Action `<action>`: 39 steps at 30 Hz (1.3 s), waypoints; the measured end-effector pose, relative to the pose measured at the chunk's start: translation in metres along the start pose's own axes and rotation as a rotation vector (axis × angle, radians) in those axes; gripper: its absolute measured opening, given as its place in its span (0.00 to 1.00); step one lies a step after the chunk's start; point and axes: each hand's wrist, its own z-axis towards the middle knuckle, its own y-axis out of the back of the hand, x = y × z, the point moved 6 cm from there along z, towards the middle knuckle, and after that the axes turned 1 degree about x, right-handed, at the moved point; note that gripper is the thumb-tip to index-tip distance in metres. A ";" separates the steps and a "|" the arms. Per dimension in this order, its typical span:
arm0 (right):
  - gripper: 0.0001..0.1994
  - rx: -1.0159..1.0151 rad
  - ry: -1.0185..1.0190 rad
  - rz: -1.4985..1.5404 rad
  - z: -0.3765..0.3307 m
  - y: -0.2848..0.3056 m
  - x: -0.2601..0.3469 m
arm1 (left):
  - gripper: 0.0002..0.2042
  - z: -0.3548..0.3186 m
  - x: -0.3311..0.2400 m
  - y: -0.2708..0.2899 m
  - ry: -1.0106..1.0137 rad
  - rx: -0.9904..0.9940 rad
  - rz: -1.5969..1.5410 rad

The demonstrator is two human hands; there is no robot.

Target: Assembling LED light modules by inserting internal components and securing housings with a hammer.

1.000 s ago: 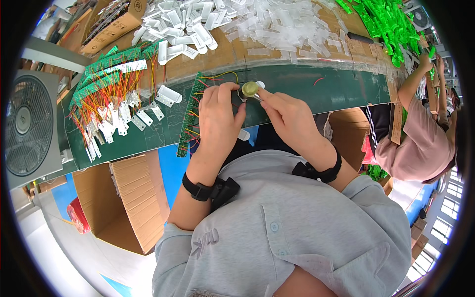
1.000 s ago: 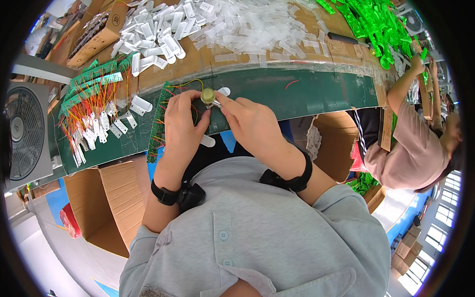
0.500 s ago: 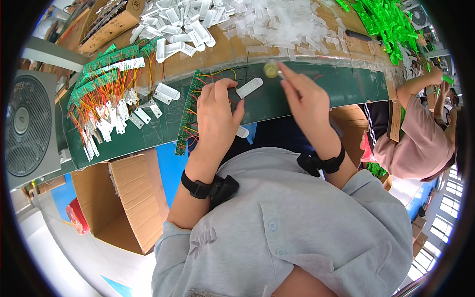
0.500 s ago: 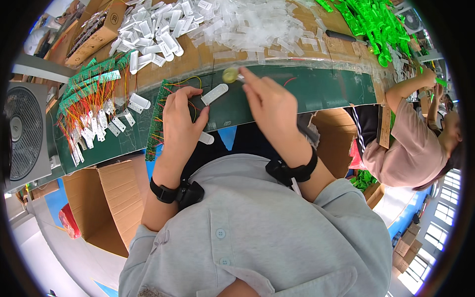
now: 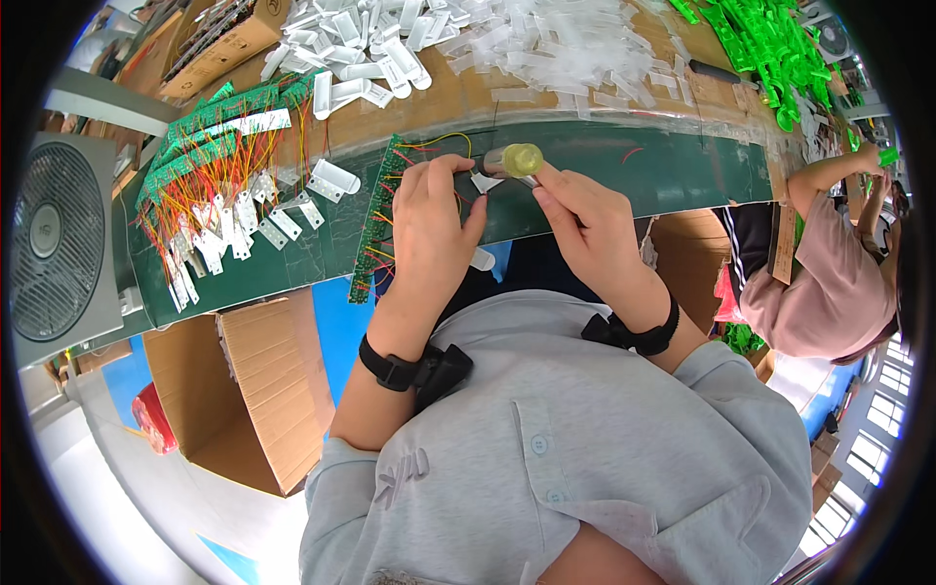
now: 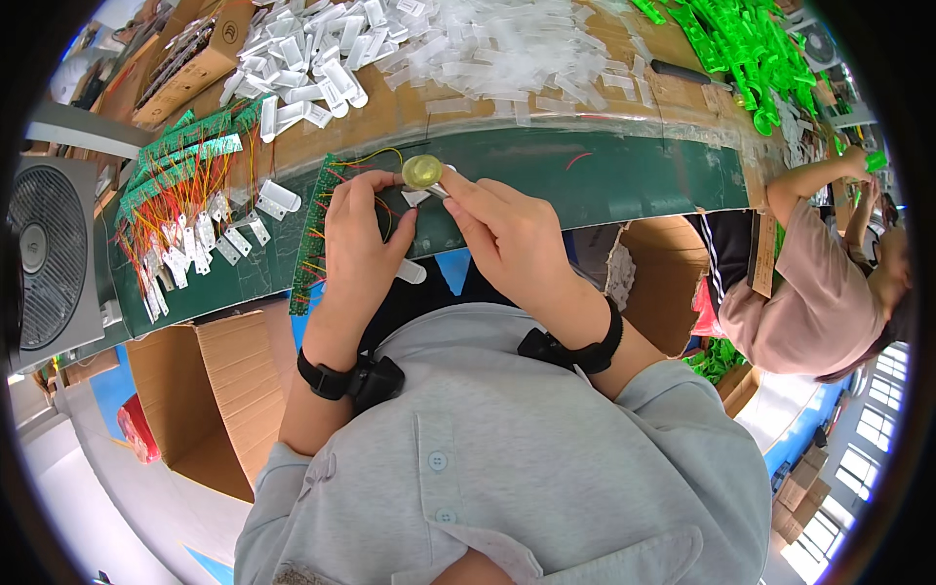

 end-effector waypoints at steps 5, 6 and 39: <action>0.17 -0.043 -0.080 -0.192 0.002 0.010 -0.015 | 0.15 0.000 -0.004 0.001 -0.031 -0.008 0.051; 0.16 -0.093 -0.138 -0.285 0.003 0.018 -0.022 | 0.15 0.000 -0.001 -0.001 -0.028 -0.008 0.049; 0.07 -0.086 -0.156 -0.415 0.059 -0.049 -0.058 | 0.08 -0.041 0.034 0.085 0.372 -0.094 0.155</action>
